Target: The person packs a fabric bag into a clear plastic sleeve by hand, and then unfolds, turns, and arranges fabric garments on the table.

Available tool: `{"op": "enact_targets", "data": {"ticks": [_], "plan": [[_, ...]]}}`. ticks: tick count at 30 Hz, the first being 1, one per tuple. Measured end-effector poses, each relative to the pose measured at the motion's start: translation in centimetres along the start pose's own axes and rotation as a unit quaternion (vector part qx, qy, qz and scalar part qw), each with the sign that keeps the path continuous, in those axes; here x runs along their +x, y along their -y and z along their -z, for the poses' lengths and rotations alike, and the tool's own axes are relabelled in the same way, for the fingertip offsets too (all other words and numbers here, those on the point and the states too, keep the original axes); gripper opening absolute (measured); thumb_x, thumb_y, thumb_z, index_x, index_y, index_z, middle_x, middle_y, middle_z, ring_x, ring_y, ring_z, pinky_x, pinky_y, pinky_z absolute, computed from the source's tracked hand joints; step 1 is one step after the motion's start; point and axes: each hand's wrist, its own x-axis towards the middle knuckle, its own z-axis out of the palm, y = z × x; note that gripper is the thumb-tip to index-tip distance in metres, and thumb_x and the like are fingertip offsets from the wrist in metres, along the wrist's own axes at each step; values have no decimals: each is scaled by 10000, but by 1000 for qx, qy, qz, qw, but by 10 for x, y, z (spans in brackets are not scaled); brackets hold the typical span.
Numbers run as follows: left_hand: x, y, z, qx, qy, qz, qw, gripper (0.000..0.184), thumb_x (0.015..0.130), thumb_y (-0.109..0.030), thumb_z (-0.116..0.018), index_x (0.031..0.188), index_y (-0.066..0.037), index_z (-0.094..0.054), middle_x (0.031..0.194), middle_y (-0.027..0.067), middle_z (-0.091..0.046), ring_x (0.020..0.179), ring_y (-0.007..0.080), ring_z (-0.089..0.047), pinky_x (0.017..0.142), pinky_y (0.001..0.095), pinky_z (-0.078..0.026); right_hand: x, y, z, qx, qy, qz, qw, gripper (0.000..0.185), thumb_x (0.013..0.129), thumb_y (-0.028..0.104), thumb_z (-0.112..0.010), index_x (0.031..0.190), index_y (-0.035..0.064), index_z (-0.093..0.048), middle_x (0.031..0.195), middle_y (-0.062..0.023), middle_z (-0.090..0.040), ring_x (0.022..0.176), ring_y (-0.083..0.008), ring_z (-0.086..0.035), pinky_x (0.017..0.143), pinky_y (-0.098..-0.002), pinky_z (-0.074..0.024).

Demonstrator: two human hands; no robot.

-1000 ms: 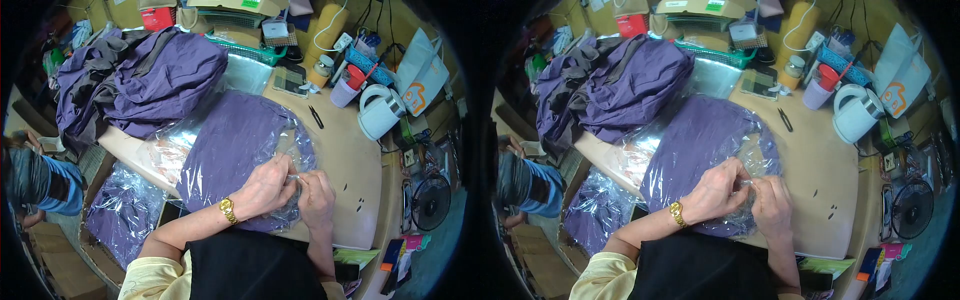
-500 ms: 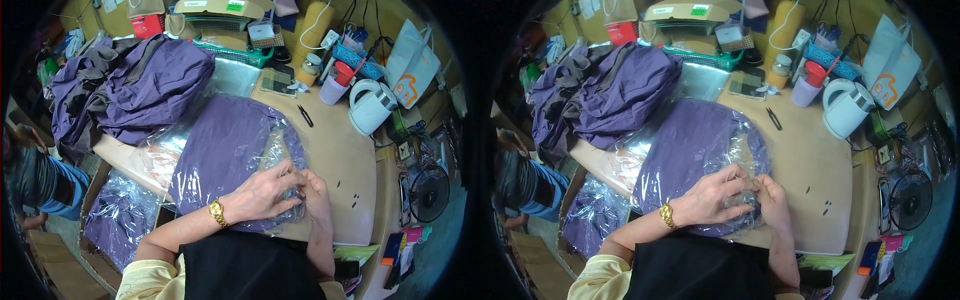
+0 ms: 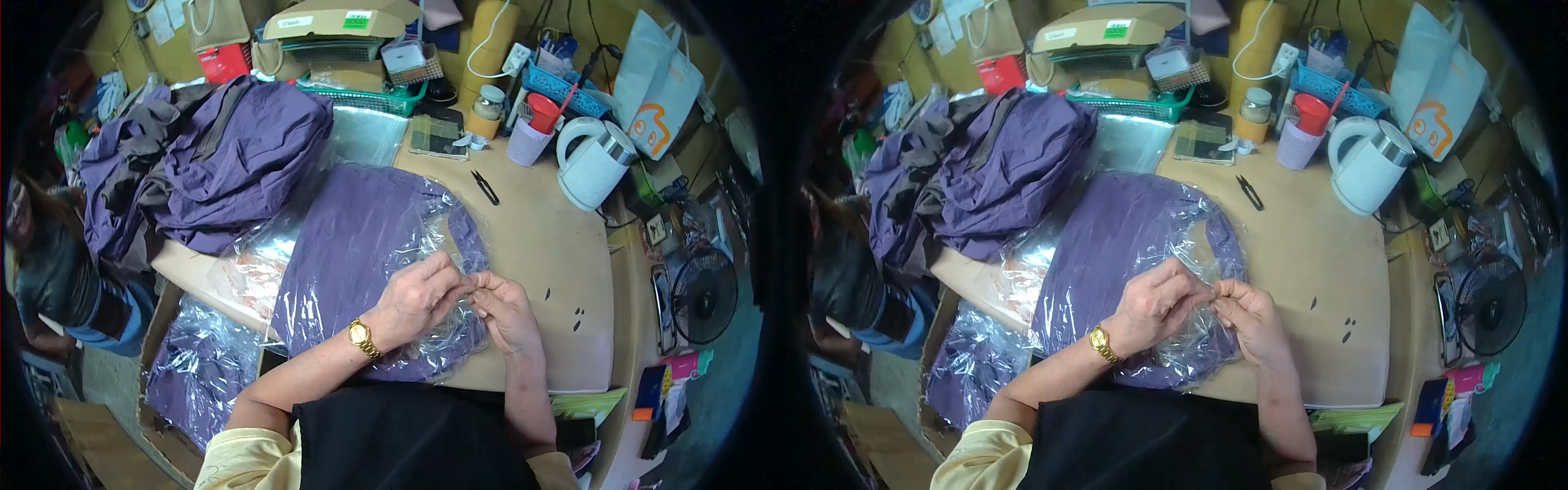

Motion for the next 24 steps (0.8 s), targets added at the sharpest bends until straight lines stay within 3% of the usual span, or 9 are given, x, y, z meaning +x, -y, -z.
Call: {"op": "enact_targets", "data": {"ticks": [5,7,9,12,14,18,20,24], "plan": [[12,3,2,-22,3,-12,1000,190,758,-29,-762,915,-29,-656,847,67,-625,803,206,-654,642,298,-545,3,13,-11,45,28,-1,999,81,954,106,-578,971,31,-602,802,45,-549,666,-16,-438,595,-154,-343],[17,0,2,-183,-31,49,981,251,724,6,-773,936,-30,-643,900,84,-636,847,209,-658,687,299,-551,4,25,-20,37,-7,14,999,72,960,106,-568,946,41,-595,787,53,-532,671,-12,-434,599,-157,-343],[20,6,7,-121,19,-5,992,307,698,23,-789,967,-27,-650,960,94,-637,859,202,-657,711,294,-554,6,27,-20,30,-40,26,998,77,965,106,-558,921,51,-589,773,60,-514,675,-9,-430,603,-161,-344],[22,6,8,-58,-4,-77,995,344,704,16,-796,1019,-25,-663,967,93,-638,856,196,-654,691,281,-549,13,20,-14,-61,14,59,996,111,980,117,-541,908,47,-590,772,61,-504,698,-8,-430,625,-172,-349],[22,0,9,9,0,-59,998,352,702,29,-796,1030,-33,-685,941,91,-650,836,190,-658,648,272,-542,17,19,-15,-243,-33,170,954,130,988,124,-531,927,31,-598,807,47,-524,722,-7,-432,631,-184,-356],[20,-4,13,22,-17,-71,997,321,701,53,-783,998,-38,-703,905,90,-662,777,198,-661,637,277,-537,13,26,-27,-231,-43,186,954,141,988,118,-527,933,15,-606,847,36,-543,756,-3,-450,643,-180,-371],[17,-6,15,39,-72,-107,991,274,700,62,-780,947,-32,-707,861,94,-668,718,198,-655,630,275,-538,10,33,-33,-141,-22,70,987,118,973,135,-561,914,53,-621,790,63,-497,701,-9,-414,632,-180,-362],[16,-6,24,32,-83,-87,992,229,702,55,-781,901,-21,-696,825,99,-669,701,202,-650,616,271,-533,8,36,-39,-58,14,71,996,104,960,69,-562,981,-9,-627,807,48,-555,750,-6,-489,667,-178,-415]]}}
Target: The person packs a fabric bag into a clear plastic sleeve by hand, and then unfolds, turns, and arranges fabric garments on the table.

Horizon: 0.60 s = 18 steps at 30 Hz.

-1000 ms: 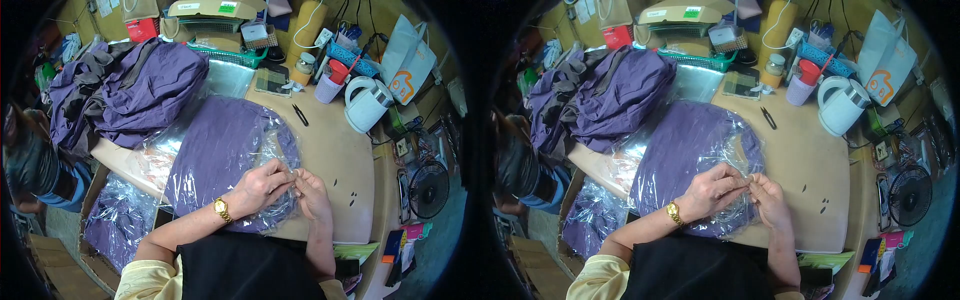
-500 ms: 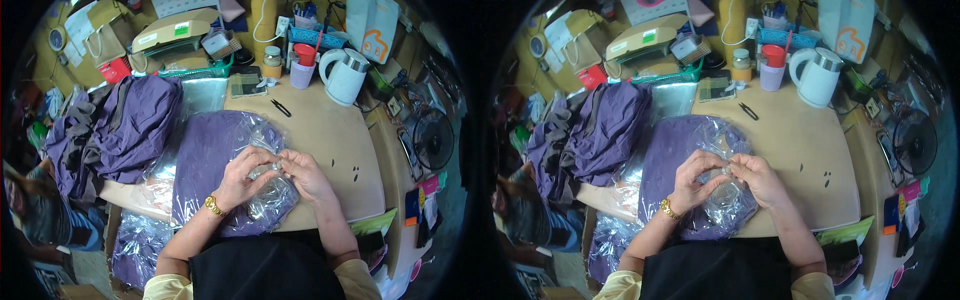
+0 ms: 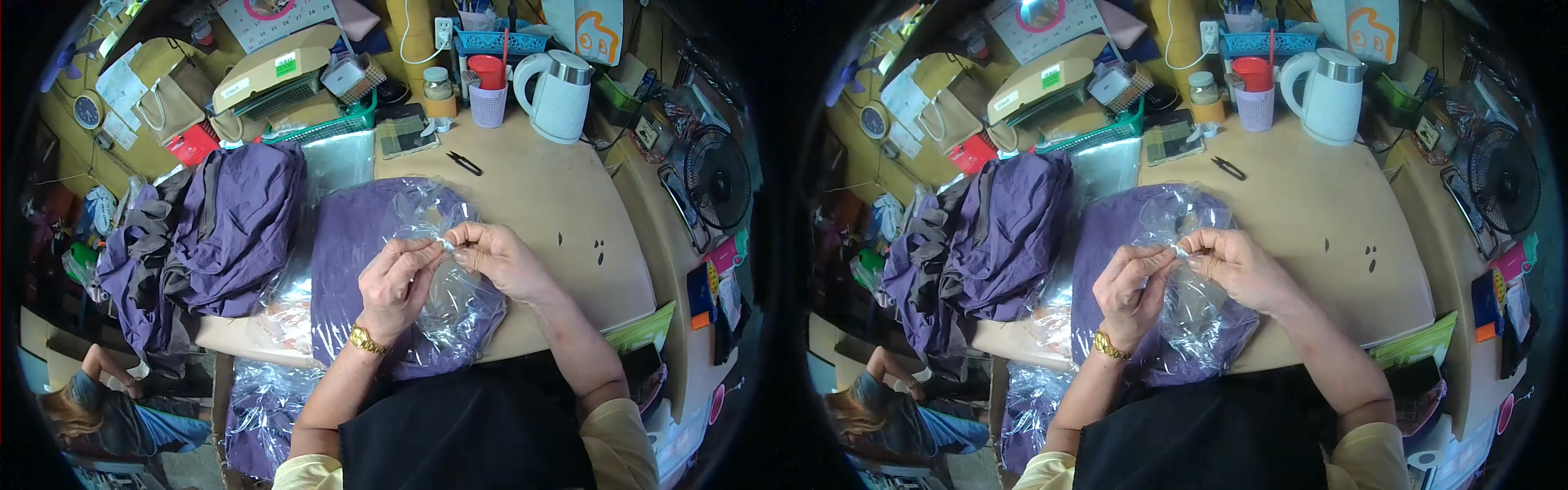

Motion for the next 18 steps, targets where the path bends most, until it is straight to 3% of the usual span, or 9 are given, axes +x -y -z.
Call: {"op": "enact_targets", "data": {"ticks": [3,9,11,12,13,15,16,17,18], "plan": [[0,0,6,26,-9,-23,999,175,721,36,-772,828,-12,-643,784,98,-653,682,201,-638,578,281,-515,2,2,-5,-76,5,8,997,85,942,42,-583,972,-7,-646,795,38,-586,731,-15,-509,669,-180,-435],[3,-9,14,52,-9,-18,998,198,765,20,-740,778,-34,-550,717,78,-605,604,202,-580,536,303,-463,-1,15,-11,-257,-92,184,944,59,848,-22,-640,808,6,-672,801,-53,-662,740,-95,-600,658,-248,-468],[3,-15,14,41,-12,-8,999,165,781,16,-724,811,-29,-569,724,83,-603,603,204,-570,546,296,-457,-3,29,-1,-469,-141,265,831,49,805,-28,-654,775,9,-661,784,-67,-657,786,-125,-628,714,-287,-483],[5,-18,17,39,-13,-11,999,165,781,16,-724,811,-29,-569,724,83,-603,603,204,-570,546,296,-457,-7,36,-1,-484,-148,272,819,43,789,-26,-655,797,16,-652,787,-63,-653,842,-123,-632,793,-286,-476],[8,-21,23,39,20,7,999,154,790,18,-713,831,-28,-571,737,90,-604,610,208,-569,553,298,-458,-8,39,10,-485,-151,273,817,43,789,-26,-655,797,16,-652,787,-63,-653,842,-123,-632,793,-286,-476],[8,-14,44,56,77,62,994,84,849,-32,-663,887,-19,-589,808,115,-619,694,247,-600,637,319,-484,-12,47,51,-353,-192,98,910,44,817,-28,-652,843,6,-644,817,-34,-623,808,-117,-592,750,-258,-455],[5,-1,58,70,96,104,987,163,854,-96,-673,977,-26,-591,945,147,-621,863,301,-595,755,382,-473,-15,52,65,-356,-196,100,908,44,817,-28,-652,843,6,-644,817,-34,-623,808,-117,-592,750,-258,-455],[-2,10,66,84,118,148,978,260,859,-159,-682,1068,-32,-593,1081,180,-623,1032,354,-589,873,444,-463,-20,54,78,-260,-190,112,940,66,836,-14,-644,898,7,-632,838,-32,-622,823,-116,-601,756,-259,-463],[-12,19,62,80,121,146,978,260,859,-159,-682,1068,-32,-593,1081,180,-623,1032,354,-589,873,444,-463,-22,54,86,-160,-182,122,962,99,855,1,-636,952,8,-621,859,-30,-620,838,-115,-610,762,-260,-471]]}}
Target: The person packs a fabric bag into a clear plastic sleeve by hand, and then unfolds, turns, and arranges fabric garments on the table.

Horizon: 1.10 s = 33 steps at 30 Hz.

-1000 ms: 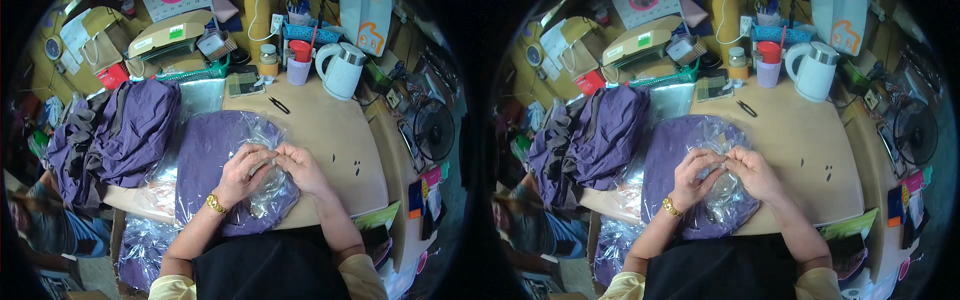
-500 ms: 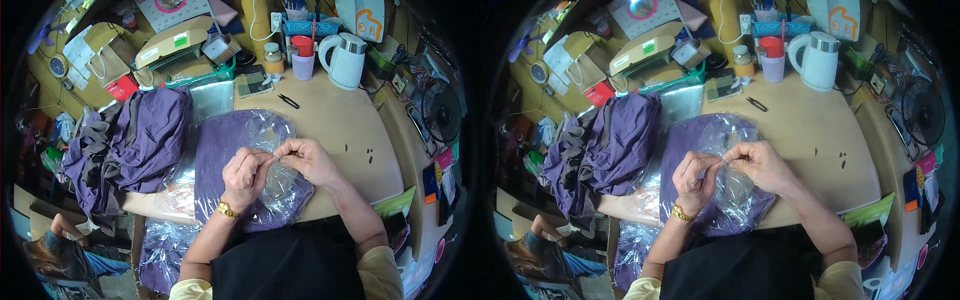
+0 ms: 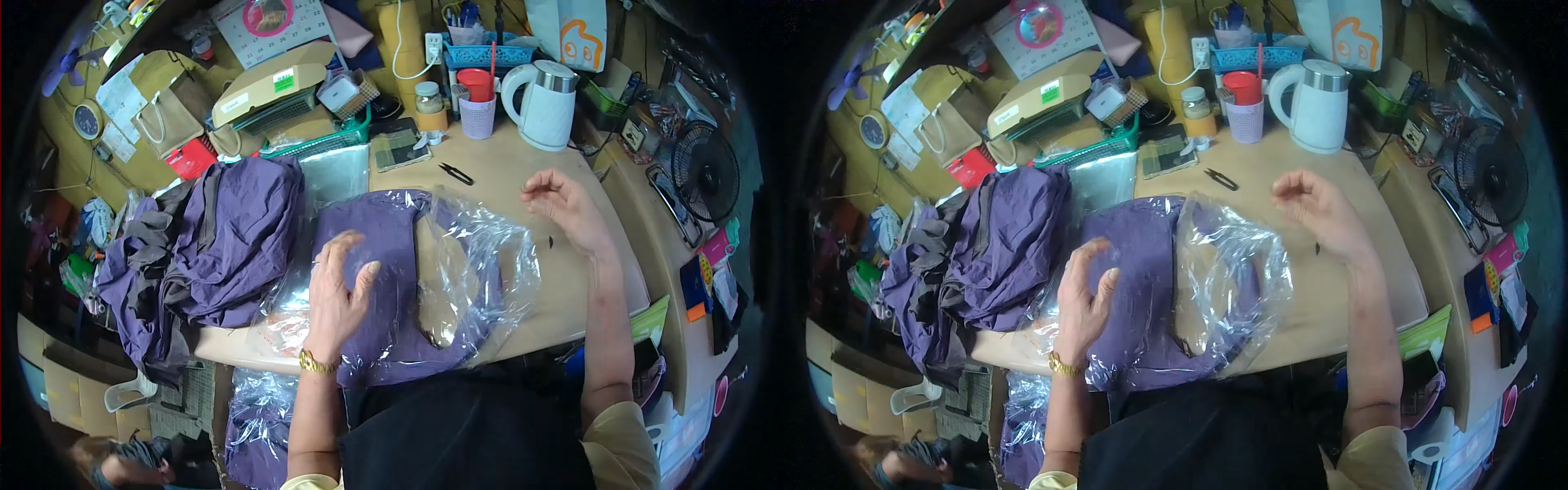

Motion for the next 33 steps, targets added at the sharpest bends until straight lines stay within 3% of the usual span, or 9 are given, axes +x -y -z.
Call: {"op": "enact_targets", "data": {"ticks": [3,7,11,16,19,23,25,27,33], "plan": [[-23,33,-35,176,147,126,965,752,902,-534,-545,1494,-144,-293,1552,223,-220,1442,433,-156,1121,638,-124,24,-33,-9,38,26,-144,988,195,907,137,-627,1040,-1,-592,971,-58,-625,924,-137,-623,835,-269,-487],[-59,56,-83,283,196,108,933,725,909,-571,-489,1488,-164,-331,1551,204,-245,1443,422,-171,1110,661,-97,41,-78,-54,-542,134,-129,820,483,920,417,-610,1144,-10,-570,1224,-100,-589,1090,-222,-571,946,-345,-443],[-56,59,-85,287,174,126,934,736,902,-595,-480,1470,-140,-367,1539,201,-275,1433,416,-204,1110,664,-98,48,-99,-65,-168,260,-182,933,521,903,426,-634,1209,9,-568,1257,-105,-587,1124,-218,-553,965,-360,-432],[-52,55,-83,284,172,154,930,705,919,-550,-482,1488,-159,-336,1550,178,-268,1444,395,-193,1122,644,-90,120,-74,41,-65,-94,-55,992,191,865,192,-667,998,55,-675,925,-51,-691,822,-151,-637,763,-303,-500],[-54,58,-85,307,172,160,922,711,916,-542,-492,1489,-151,-336,1552,174,-265,1446,391,-191,1124,642,-77,101,-68,118,-388,-363,156,833,139,863,144,-647,933,23,-652,806,-34,-662,740,-132,-623,687,-299,-500],[-52,56,-86,309,176,160,921,697,925,-535,-484,1481,-137,-352,1555,172,-260,1451,385,-178,1125,641,-72,3,-20,60,-168,-41,-72,982,85,889,110,-620,947,50,-637,806,-12,-634,672,-129,-594,643,-250,-478],[-53,58,-87,308,176,158,921,713,920,-560,-466,1479,-130,-363,1562,174,-244,1449,388,-183,1128,637,-66,-37,-24,17,-373,86,-160,910,120,890,153,-617,924,38,-632,803,-72,-640,718,-204,-635,669,-345,-512],[-54,60,-88,311,176,159,920,711,921,-562,-463,1475,-128,-368,1560,176,-247,1448,387,-186,1129,636,-68,-66,-90,-3,-627,43,-33,777,167,873,173,-646,921,21,-599,829,-125,-634,764,-310,-633,709,-418,-508],[-55,60,-89,328,179,156,914,679,935,-530,-469,1486,-154,-346,1560,157,-260,1455,364,-180,1128,632,-88,-82,-113,-34,-456,-56,-37,887,265,917,218,-611,1011,-5,-503,798,-170,-646,803,-349,-655,750,-455,-501]]}}
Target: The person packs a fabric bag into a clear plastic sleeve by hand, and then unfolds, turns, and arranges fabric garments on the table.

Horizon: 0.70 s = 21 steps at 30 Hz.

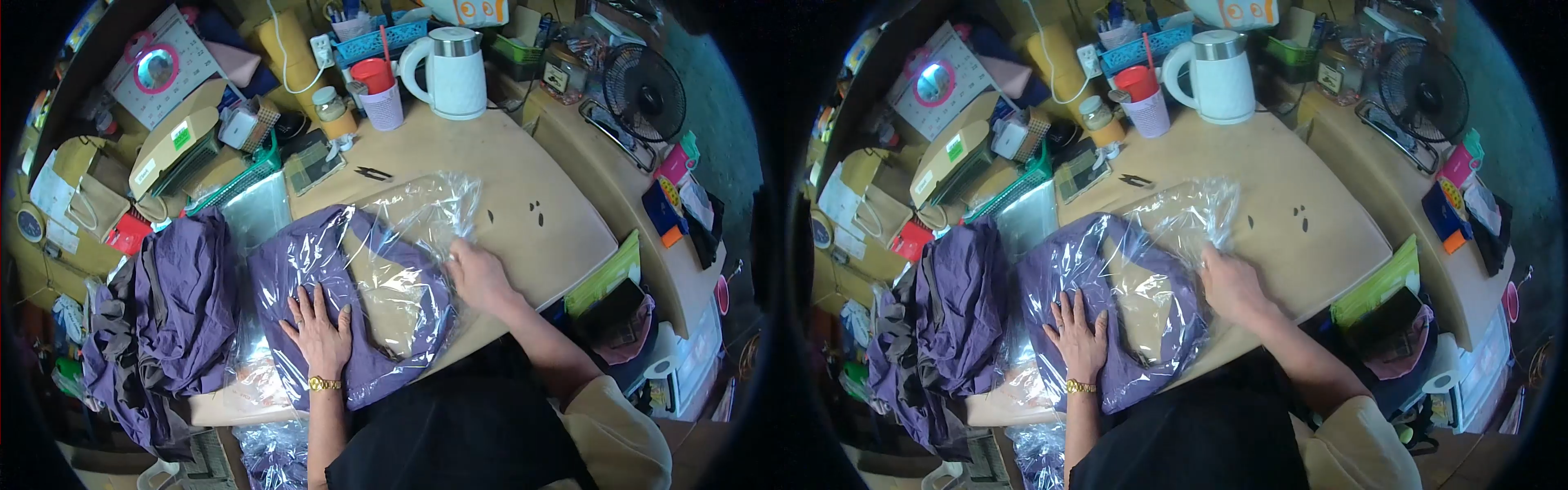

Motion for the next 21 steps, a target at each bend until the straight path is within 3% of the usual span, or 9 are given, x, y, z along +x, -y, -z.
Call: {"op": "enact_targets", "data": {"ticks": [1,5,7,10,11,15,18,20,21], "plan": [[0,-1,1,-3,3,6,1000,671,935,-520,-476,1486,-159,-348,1560,152,-264,1459,353,-175,1132,626,-83,6,2,13,228,16,-87,970,203,912,149,-603,985,10,-474,735,-135,-633,721,-282,-653,690,-406,-503],[2,-6,2,-29,-1,25,999,694,925,-529,-478,1471,-114,-368,1550,178,-269,1451,378,-180,1130,632,-67,31,-68,93,370,-75,-71,923,179,891,114,-625,975,41,-486,744,-114,-649,688,-163,-651,627,-300,-487],[1,-11,0,-25,-2,25,999,694,925,-528,-480,1471,-115,-367,1552,177,-265,1451,379,-177,1128,635,-67,32,-98,113,150,-136,-107,973,203,850,113,-678,934,35,-510,723,-109,-639,644,-163,-625,605,-331,-484],[1,-12,-1,-20,3,24,1000,684,922,-509,-496,1466,-114,-374,1559,173,-248,1454,380,-163,1126,640,-67,29,-103,142,-170,-271,-163,933,258,857,227,-681,939,18,-554,752,-132,-662,649,-187,-621,619,-369,-489],[2,-12,-1,-22,0,23,1000,682,922,-505,-500,1466,-113,-375,1559,173,-247,1454,380,-163,1125,640,-67,37,-108,146,-174,-271,-161,933,258,857,227,-681,939,18,-554,752,-132,-662,649,-187,-621,619,-369,-489],[1,-14,1,-24,-2,19,1000,676,921,-493,-505,1465,-113,-377,1558,174,-247,1455,378,-164,1125,640,-67,93,-143,104,153,61,-254,953,504,935,507,-522,940,20,-652,821,-104,-696,730,-234,-641,696,-378,-498],[1,-12,-1,2,4,21,1000,666,934,-499,-483,1482,-147,-347,1566,146,-248,1462,347,-164,1131,627,-76,114,-86,80,212,196,-276,917,314,937,348,-605,927,34,-627,778,-8,-650,663,-91,-568,590,-257,-445],[1,-10,1,0,9,26,1000,667,933,-500,-485,1483,-149,-346,1566,147,-246,1463,348,-162,1131,626,-77,124,-80,67,294,348,-14,890,241,915,287,-651,892,50,-619,760,28,-623,665,-56,-549,595,-206,-426],[3,-9,2,-1,15,23,1000,669,932,-500,-488,1484,-150,-345,1567,148,-244,1463,348,-160,1132,625,-77,128,-82,73,294,347,-12,890,241,915,287,-651,892,50,-619,760,28,-623,665,-56,-549,595,-206,-426]]}}
